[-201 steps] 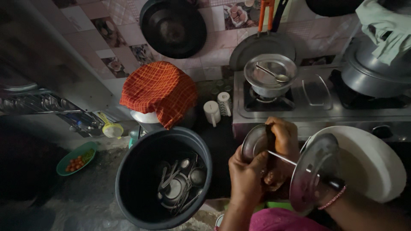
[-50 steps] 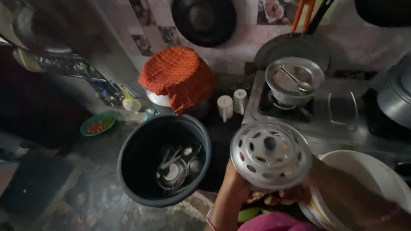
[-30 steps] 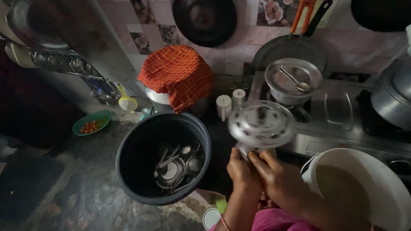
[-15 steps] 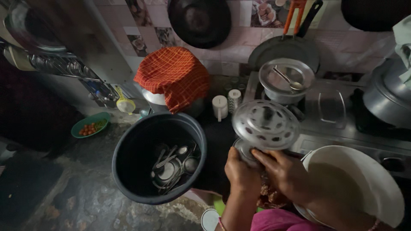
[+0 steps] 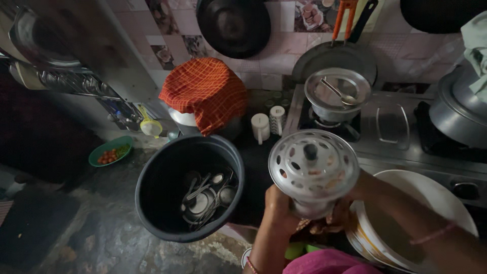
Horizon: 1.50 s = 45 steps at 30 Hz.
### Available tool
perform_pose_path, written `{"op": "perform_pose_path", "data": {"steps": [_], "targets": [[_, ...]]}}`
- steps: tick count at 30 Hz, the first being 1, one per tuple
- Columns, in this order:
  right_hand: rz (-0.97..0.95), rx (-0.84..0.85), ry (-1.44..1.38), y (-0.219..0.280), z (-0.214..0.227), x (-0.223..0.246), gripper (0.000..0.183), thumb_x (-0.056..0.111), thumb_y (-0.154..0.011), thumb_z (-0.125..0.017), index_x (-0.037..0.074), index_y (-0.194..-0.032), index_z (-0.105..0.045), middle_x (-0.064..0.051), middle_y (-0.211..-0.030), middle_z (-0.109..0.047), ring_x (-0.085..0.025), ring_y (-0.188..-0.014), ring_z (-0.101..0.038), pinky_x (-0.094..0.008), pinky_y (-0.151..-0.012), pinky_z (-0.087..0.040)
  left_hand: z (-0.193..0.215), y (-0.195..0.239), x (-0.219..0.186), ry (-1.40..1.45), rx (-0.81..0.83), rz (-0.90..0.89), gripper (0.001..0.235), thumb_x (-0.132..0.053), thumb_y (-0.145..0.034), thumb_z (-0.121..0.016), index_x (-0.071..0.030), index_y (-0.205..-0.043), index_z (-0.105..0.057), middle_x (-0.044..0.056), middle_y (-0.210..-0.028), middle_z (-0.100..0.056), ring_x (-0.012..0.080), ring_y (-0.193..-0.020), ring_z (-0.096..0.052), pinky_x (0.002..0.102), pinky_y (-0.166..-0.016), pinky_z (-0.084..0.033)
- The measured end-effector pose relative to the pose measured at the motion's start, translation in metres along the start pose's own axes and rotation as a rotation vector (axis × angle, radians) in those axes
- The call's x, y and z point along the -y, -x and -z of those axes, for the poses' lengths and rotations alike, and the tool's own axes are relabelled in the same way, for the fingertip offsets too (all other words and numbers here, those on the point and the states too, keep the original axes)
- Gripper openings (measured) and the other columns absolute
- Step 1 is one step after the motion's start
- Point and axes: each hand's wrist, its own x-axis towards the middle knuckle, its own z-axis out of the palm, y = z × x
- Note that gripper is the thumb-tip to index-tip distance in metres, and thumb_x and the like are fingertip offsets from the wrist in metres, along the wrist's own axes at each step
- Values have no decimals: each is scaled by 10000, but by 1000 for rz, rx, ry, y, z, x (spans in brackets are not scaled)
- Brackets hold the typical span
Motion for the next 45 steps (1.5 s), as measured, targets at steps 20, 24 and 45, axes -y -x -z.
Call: {"op": "perform_pose_path", "data": {"steps": [20,24,45], "targets": [[-444,-500,-277,33,-96,-5,223,175,-922,-776,58,-1108,-744,-92,-1031,-809,-204,-981,-771,-372,-848,-589,6,-29,33,257,-153,-262,532,-410,-1042,-368,-5,-1248,-645,178,-1191,-719,328,-1080,-695,474,-932,-567],[-184,-289,-334,1,-45,-22,251,167,-917,-760,51,-1136,-725,-85,-1062,-791,-197,-1003,-745,-364,-867,-576,6,-18,18,154,-87,-157,455,-329,-1021,-380,-10,-1224,-633,200,-1178,-708,351,-1060,-704,538,-888,-585],[-317,-412,-572,28,-88,32,247,149,-981,-659,35,-1181,-750,-28,-986,-739,-103,-877,-627,-265,-764,-509,4,-36,4,226,-175,-131,450,-367,-988,-489,-18,-1215,-659,156,-1181,-726,330,-1036,-705,490,-896,-570]]}}
